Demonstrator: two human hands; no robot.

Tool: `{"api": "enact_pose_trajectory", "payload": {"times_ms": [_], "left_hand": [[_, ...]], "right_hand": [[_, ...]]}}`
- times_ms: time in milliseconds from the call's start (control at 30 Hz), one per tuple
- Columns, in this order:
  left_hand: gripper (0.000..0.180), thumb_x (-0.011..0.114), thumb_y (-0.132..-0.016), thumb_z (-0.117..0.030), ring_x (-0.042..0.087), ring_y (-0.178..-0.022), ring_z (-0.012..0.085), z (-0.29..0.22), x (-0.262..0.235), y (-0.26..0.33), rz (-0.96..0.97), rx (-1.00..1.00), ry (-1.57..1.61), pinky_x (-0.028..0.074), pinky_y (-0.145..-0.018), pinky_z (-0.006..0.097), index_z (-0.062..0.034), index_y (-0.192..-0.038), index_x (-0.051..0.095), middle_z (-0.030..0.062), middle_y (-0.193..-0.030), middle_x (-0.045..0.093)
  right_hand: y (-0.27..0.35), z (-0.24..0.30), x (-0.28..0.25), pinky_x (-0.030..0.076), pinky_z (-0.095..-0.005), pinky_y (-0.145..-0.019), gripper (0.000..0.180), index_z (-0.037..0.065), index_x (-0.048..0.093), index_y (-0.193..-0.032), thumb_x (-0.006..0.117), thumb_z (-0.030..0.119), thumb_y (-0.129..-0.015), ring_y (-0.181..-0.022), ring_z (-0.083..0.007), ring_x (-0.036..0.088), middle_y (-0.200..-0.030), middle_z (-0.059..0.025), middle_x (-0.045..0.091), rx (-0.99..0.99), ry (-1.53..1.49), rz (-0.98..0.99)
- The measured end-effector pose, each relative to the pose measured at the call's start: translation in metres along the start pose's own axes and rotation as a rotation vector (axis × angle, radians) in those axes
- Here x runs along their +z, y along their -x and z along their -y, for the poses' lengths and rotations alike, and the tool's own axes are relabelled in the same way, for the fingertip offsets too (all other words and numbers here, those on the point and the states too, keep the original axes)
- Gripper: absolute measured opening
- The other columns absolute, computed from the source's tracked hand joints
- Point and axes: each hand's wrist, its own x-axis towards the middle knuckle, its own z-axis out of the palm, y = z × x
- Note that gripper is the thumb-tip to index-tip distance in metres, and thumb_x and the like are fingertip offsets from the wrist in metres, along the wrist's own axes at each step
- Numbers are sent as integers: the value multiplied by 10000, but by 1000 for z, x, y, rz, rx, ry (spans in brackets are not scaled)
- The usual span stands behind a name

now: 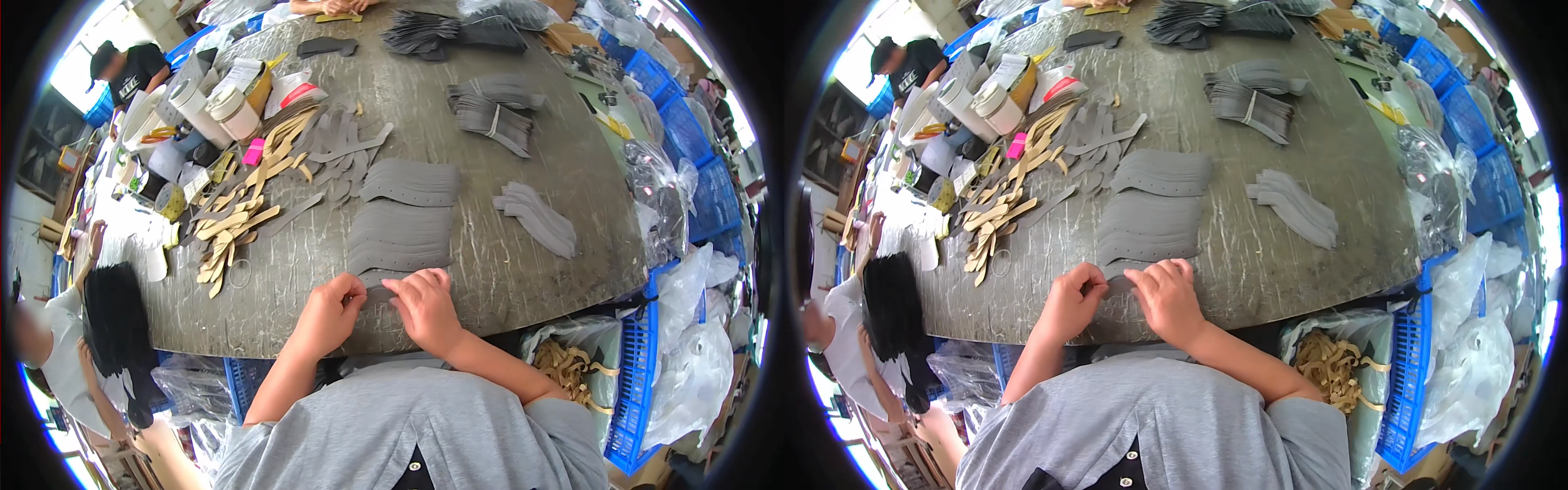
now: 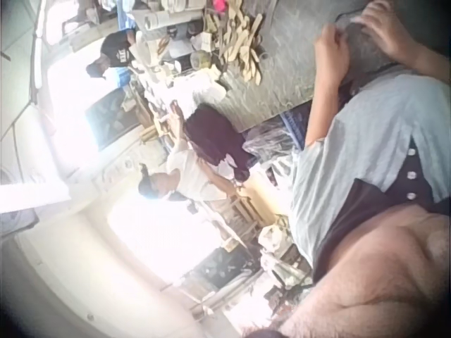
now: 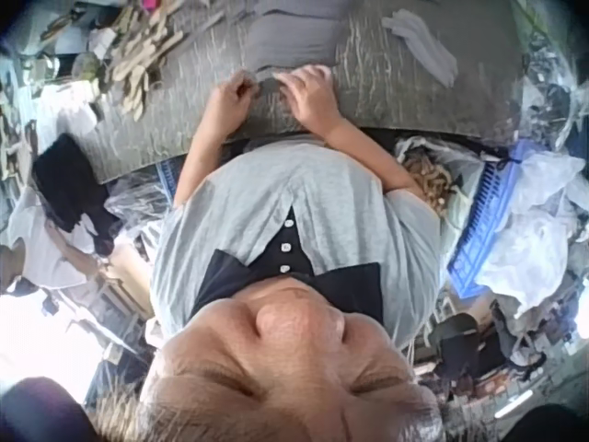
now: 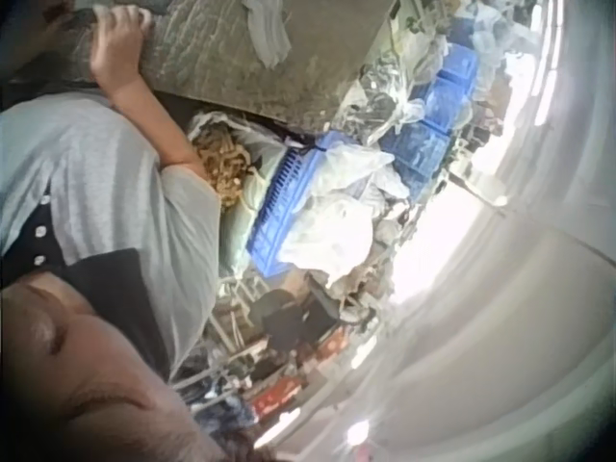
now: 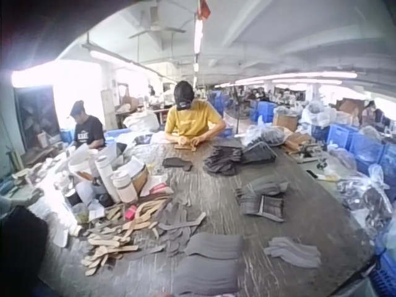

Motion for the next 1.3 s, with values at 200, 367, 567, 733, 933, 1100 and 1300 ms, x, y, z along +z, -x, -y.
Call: {"api": "enact_pose_trajectory", "payload": {"times_ms": [200, 367, 567, 733, 933, 1100, 1300], "left_hand": [[349, 629, -833, 30, 494, -613, 145, -1, 0, -3, -188, 62, -47, 443, -594, 289, -19, -1163, 526, 64, -880, 626], [491, 697, -848, -193, 593, -728, 277, -21, 4, -7, -106, 234, -223, 502, -654, 378, -38, -1258, 476, 171, -1077, 544], [933, 583, -769, -641, 598, -853, 367, -35, 25, -15, -94, 604, -384, 527, -654, 421, -56, -1445, 314, 203, -1117, 483], [1009, 542, -719, -715, 605, -840, 348, -31, 21, -14, -49, 644, -389, 538, -628, 409, -57, -1448, 313, 191, -1124, 462], [964, 555, -752, -697, 620, -826, 352, -31, 22, -12, 33, 666, -271, 550, -641, 412, -50, -1431, 332, 197, -1123, 465], [905, 576, -780, -661, 637, -835, 349, -37, 13, -18, 100, 677, -213, 557, -656, 408, -43, -1407, 364, 195, -1165, 474], [898, 603, -768, -624, 645, -827, 354, -41, 12, -17, 84, 646, -353, 564, -657, 407, -52, -1413, 348, 194, -1204, 467]], "right_hand": [[-13, -67, -86, 340, -431, -836, 239, 172, 682, -1007, 642, 74, -792, -860, -215, 570, -810, -24, 601, 223, 460, -201], [-10, -105, -112, 355, -478, -899, 245, 120, 679, -1023, 698, 87, -781, -895, -255, 581, -850, -59, 622, 284, 642, -415], [-21, 11, -29, 499, -396, -664, 134, -8, 658, -937, 643, 78, -836, -745, -347, 623, -864, -171, 666, 126, -653, 51], [-24, 11, -21, 491, -304, -654, 165, -8, 692, -915, 672, 121, -813, -666, -178, 623, -779, -124, 685, 359, -877, 202], [-21, 2, -19, 477, -259, -660, 139, 11, 722, -893, 710, 118, -804, -730, -89, 595, -811, -32, 693, 524, -1137, 338], [-17, 3, -11, 478, -257, -671, 133, 5, 709, -925, 683, 103, -839, -768, -88, 596, -836, -28, 686, 559, -1313, 288], [-22, 8, -20, 486, -270, -669, 148, -11, 693, -945, 649, 114, -881, -767, -93, 603, -849, -46, 689, 533, -1142, 266]]}}
